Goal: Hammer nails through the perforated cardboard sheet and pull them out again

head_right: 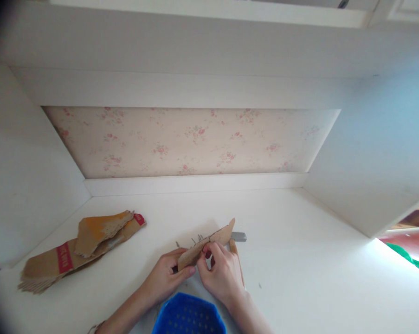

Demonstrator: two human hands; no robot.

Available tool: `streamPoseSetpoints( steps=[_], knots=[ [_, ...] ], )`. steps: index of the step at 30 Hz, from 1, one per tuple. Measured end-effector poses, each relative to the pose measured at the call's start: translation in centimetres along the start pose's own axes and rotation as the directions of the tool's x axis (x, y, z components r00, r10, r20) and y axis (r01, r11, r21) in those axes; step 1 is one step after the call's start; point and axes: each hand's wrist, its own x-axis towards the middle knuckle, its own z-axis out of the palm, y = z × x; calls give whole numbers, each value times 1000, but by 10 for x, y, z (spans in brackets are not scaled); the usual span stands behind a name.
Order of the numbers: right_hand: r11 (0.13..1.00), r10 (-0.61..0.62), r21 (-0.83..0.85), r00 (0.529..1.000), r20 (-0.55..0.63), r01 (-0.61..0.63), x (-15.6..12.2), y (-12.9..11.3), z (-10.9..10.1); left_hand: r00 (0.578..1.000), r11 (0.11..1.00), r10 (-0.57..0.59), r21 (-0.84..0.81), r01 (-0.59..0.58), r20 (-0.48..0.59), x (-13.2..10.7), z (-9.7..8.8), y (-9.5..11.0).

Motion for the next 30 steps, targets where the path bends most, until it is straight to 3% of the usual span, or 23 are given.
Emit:
streamPoseSetpoints(
  steps=[6, 9, 13, 18, 21, 25, 27, 30],
  knots=[
    [999, -24, -39, 998, 64, 26, 0, 1, -1, 999, 999, -34, -14, 34, -39, 0, 1, 2],
    [999, -5, -41, 998, 67, 8, 1, 2, 1, 994, 991, -92, -104, 86, -60, 0, -1, 0],
    [999, 46, -23, 997, 69, -44, 4, 4, 4, 965, 954, -218, -238, 181, -143, 0, -4, -6],
    [994, 95, 43, 992, 77, -99, 5, 5, 4, 935, 917, -281, -347, 196, -215, 0, -10, -6],
    [954, 207, 213, 978, 37, -210, 6, 6, 5, 924, 888, -308, -418, 193, -227, 0, -13, -3],
    [768, 334, 586, 942, -22, -259, 10, 9, 8, 933, 823, -308, -545, 164, -184, -1, -14, -3],
    [729, 319, 640, 948, -4, -242, 10, 10, 10, 930, 763, -322, -631, 144, -177, -2, -13, -5],
    [758, 275, 618, 961, -11, -209, 8, 11, 13, 914, 693, -354, -712, 114, -199, -1, -12, -8]
  ],
)
